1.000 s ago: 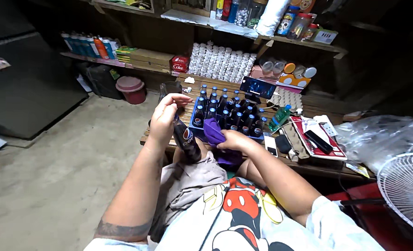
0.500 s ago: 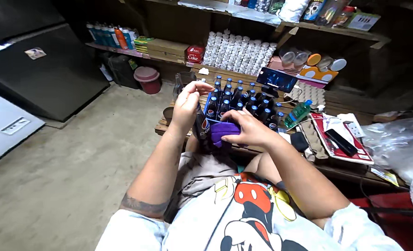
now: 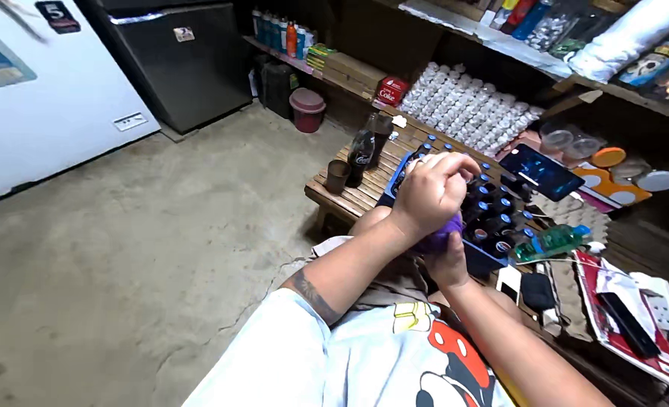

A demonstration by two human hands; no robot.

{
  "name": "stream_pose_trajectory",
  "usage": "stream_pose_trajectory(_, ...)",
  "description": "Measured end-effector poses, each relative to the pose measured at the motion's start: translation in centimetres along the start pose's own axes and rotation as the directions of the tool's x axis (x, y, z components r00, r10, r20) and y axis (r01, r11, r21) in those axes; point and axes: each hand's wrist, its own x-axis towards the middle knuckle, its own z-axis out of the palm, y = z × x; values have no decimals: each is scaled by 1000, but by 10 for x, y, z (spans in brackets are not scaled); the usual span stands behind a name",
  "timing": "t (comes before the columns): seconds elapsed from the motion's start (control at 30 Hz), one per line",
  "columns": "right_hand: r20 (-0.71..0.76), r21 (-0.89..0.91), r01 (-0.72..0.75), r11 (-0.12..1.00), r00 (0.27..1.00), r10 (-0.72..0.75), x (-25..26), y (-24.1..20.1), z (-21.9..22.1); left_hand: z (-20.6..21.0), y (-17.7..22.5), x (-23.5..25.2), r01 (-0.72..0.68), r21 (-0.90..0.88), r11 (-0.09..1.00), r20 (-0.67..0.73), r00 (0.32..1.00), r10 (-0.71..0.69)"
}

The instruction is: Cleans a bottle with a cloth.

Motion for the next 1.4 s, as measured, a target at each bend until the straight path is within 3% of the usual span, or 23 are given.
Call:
stream_pose_trajectory(0.2,-72,-239,-176,955,984,163,1,8,-1,3,5,-8,-37,-3,999,-11,999,37)
stream_pose_trajectory(0.27,-123,-225,-188,956,979,163,8,-6,8,5,6,-9,-70,3,998,-8,998,70)
stream_pose_trajectory(0.4,-5,-78,115,990,993,-115,17,-37,23,0,0,-10,-118,-29,993,-20,993,118)
stream_pose_trajectory(0.47,64,-123,214,969,976,-208,16,-45,27,-2,-3,-11,-158,-70,985,-42,987,155)
stream_pose_trajectory(0.63,95,-327,196,925,980,-174,4,-34,30,-17,-10,-23,-189,-186,964,-67,982,179)
stream_pose_trajectory(0.77,198,-377,156,913,977,-85,6,-22,33,-34,-20,-34,-199,-317,928,-142,977,161)
stream_pose_trajectory(0.97,230,-649,76,757,968,101,10,11,25,-60,-34,-35,-124,-408,904,-272,962,9)
stream_pose_trajectory(1.1,238,-673,131,728,970,46,6,23,21,-83,-28,-32,122,-447,886,-165,962,-215)
stream_pose_trajectory(1.2,226,-701,151,697,974,17,-2,27,19,-91,-21,-32,278,-514,812,-197,883,-427)
stream_pose_trajectory(1.3,219,-723,132,678,975,44,-6,28,17,-85,-17,-38,207,-636,743,-318,808,-497)
stream_pose_trajectory(1.4,229,-685,137,716,973,32,-8,21,19,-78,-9,-47,2,-692,722,-338,883,-326)
